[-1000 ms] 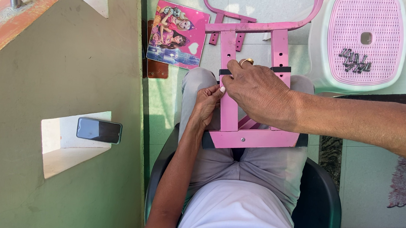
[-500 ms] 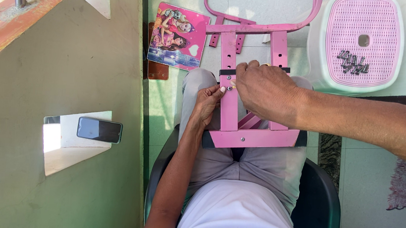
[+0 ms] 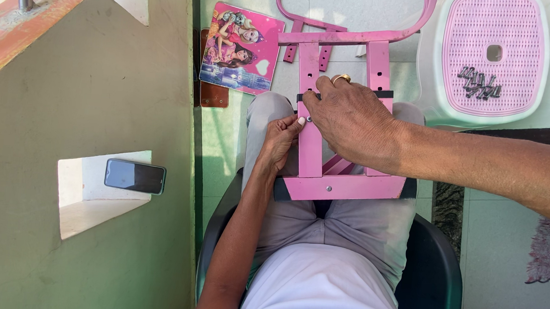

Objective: The person assembles a pink metal frame by inserting bolts and tightening them with a screwdriver. They align the frame parts, insert bolts into holes, and use a screwdriver to secure the connections.

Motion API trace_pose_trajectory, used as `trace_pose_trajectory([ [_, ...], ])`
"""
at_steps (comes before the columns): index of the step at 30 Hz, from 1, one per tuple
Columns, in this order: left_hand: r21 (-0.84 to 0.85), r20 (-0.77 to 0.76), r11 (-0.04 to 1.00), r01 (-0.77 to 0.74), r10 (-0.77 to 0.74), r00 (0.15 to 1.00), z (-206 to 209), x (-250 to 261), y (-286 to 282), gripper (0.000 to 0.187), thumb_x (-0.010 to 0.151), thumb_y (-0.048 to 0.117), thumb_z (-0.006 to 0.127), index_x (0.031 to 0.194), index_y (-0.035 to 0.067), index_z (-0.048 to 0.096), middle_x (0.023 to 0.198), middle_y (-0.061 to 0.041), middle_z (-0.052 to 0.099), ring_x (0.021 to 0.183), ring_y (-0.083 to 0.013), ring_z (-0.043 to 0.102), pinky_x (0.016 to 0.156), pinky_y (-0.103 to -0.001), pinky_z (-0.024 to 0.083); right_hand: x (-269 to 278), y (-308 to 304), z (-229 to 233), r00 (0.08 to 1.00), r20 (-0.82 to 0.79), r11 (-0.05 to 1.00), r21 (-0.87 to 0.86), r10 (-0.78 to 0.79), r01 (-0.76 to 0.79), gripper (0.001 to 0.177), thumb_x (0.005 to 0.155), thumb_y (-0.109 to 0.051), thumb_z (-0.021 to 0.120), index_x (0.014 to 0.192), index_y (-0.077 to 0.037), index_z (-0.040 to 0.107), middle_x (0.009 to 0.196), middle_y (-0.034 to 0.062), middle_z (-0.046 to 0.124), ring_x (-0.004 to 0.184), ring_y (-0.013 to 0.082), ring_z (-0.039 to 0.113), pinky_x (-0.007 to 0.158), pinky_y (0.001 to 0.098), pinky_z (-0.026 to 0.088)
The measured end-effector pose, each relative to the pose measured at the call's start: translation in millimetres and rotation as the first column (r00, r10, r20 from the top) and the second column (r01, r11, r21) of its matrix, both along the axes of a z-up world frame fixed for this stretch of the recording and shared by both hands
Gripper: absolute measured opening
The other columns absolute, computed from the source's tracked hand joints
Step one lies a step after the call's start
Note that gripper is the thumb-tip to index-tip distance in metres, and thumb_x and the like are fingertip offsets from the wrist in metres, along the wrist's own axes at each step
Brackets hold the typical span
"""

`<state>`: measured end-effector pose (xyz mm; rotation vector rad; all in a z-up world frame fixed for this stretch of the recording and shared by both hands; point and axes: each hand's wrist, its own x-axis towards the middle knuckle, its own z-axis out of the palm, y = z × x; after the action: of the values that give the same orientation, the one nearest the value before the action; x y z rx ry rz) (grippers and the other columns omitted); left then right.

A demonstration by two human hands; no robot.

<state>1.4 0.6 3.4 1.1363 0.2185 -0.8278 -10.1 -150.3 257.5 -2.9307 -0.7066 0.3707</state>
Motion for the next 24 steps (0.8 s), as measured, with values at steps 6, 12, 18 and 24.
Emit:
trace_pose_trajectory([
  [6,-0.014,0.007,1.0,0.003,-0.003,1.0,-3.3,-1.0,1.2,0.024,0.1,0.017,0.069,0.111,-0.003,0.075,0.077,0.0,0.068,0.061,-0.0048,0.054,0.057,-0.022,0.044,0.6,2.4,2.6,0.992,0.044,0.992,-0.049,0.117,-0.115,0.027,0.079,-0.001,0.067,0.103,0.01,0.06,0.098,0.0213,0.057,0.092,0.03,0.062,0.084,0.0428,0.058],
  [12,-0.01,0.011,1.0,-0.004,0.004,1.0,-4.4,-1.6,-0.2,0.028,0.099,0.018,0.07,0.116,-0.003,0.075,0.08,-0.001,0.072,0.063,-0.0049,0.057,0.059,-0.021,0.046,7.1,0.6,15.7,0.987,-0.132,0.915,-0.379,0.094,-0.138,0.048,0.085,-0.001,0.063,0.122,0.027,0.05,0.112,0.031,0.053,0.086,0.028,0.064,0.066,0.0319,0.065],
  [18,-0.003,0.003,1.0,0.004,-0.004,1.0,-2.6,-0.9,-0.2,0.031,0.097,0.02,0.069,0.118,-0.003,0.073,0.084,-0.002,0.074,0.067,-0.0065,0.063,0.062,-0.021,0.051,19.0,-2.0,15.8,0.902,-0.397,0.935,-0.354,-0.168,0.019,0.019,0.096,-0.011,0.06,0.091,0.005,0.068,0.085,0.0205,0.069,0.079,0.0292,0.072,0.068,0.0414,0.062],
  [24,0.01,0.002,1.0,-0.012,0.012,1.0,-3.0,-1.6,-1.4,0.03,0.098,0.018,0.071,0.117,-0.003,0.074,0.082,-0.002,0.072,0.065,-0.0059,0.059,0.059,-0.021,0.048,12.8,1.5,-0.1,0.995,-0.093,0.987,-0.158,-0.021,0.006,0.019,0.087,-0.008,0.066,0.087,0.01,0.067,0.089,0.0238,0.061,0.082,0.031,0.066,0.061,0.0397,0.063],
])
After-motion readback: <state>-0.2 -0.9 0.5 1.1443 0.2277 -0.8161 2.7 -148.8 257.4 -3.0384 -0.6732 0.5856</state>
